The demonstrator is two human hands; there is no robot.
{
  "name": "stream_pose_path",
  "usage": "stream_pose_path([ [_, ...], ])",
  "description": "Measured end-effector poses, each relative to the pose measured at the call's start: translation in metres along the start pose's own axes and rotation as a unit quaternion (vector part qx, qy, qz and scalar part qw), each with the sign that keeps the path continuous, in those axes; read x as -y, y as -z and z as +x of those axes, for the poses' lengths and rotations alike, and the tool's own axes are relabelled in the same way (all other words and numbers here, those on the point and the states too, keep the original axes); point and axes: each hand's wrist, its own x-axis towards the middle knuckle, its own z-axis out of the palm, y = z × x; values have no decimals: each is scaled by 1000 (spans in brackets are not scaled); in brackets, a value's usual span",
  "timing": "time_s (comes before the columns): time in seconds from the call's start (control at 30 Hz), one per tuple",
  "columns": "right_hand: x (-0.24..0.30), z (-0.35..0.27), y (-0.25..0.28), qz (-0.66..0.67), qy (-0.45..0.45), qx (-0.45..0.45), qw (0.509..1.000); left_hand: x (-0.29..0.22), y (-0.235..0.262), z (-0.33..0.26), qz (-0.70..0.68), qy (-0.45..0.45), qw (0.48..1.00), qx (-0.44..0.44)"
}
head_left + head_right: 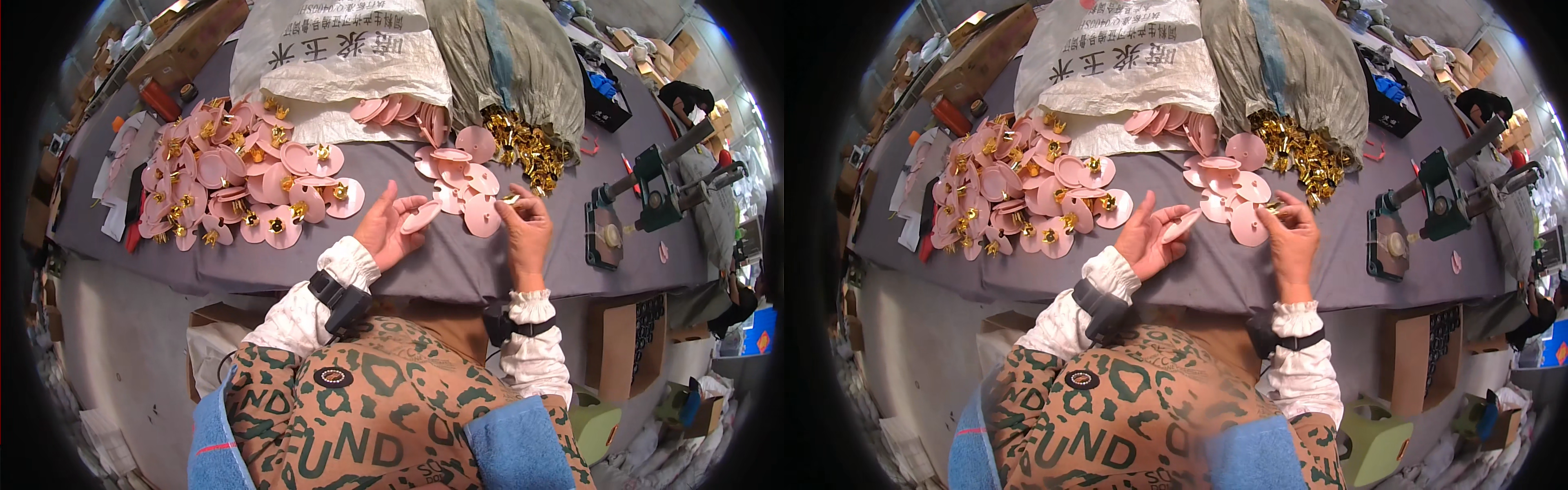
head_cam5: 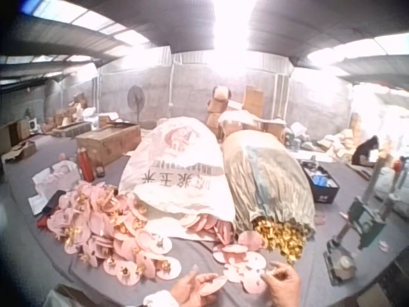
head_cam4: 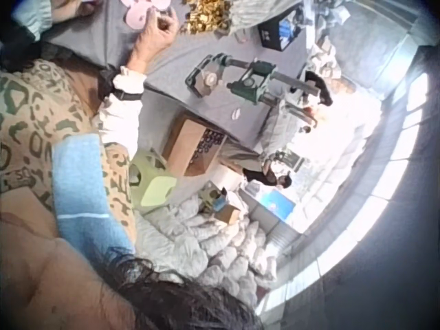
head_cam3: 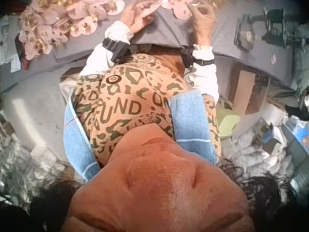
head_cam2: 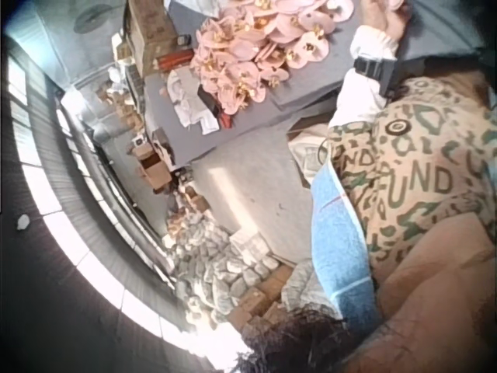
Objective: Assembling small plastic disks with metal gold components and using a manual press.
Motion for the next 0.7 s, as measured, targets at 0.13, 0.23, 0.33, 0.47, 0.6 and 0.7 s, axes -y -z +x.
stream_pose_path([
  [0.13,11,-48,-52,20,-19,75,997,21,-14,4,136,-17,991,6],
  [0.23,6,-67,-68,40,-17,79,996,29,-33,-5,247,-52,966,54],
  [0.33,8,-74,-73,-90,96,112,985,22,-26,-14,218,-22,976,16],
  [0.47,17,-86,-75,-214,169,159,949,17,-18,-22,165,-60,984,-33],
  [0.6,12,-85,-72,-209,230,149,939,13,-8,-24,251,-72,965,17],
  [0.7,24,-82,-75,-229,250,172,925,8,-8,-27,399,-93,912,-10],
])
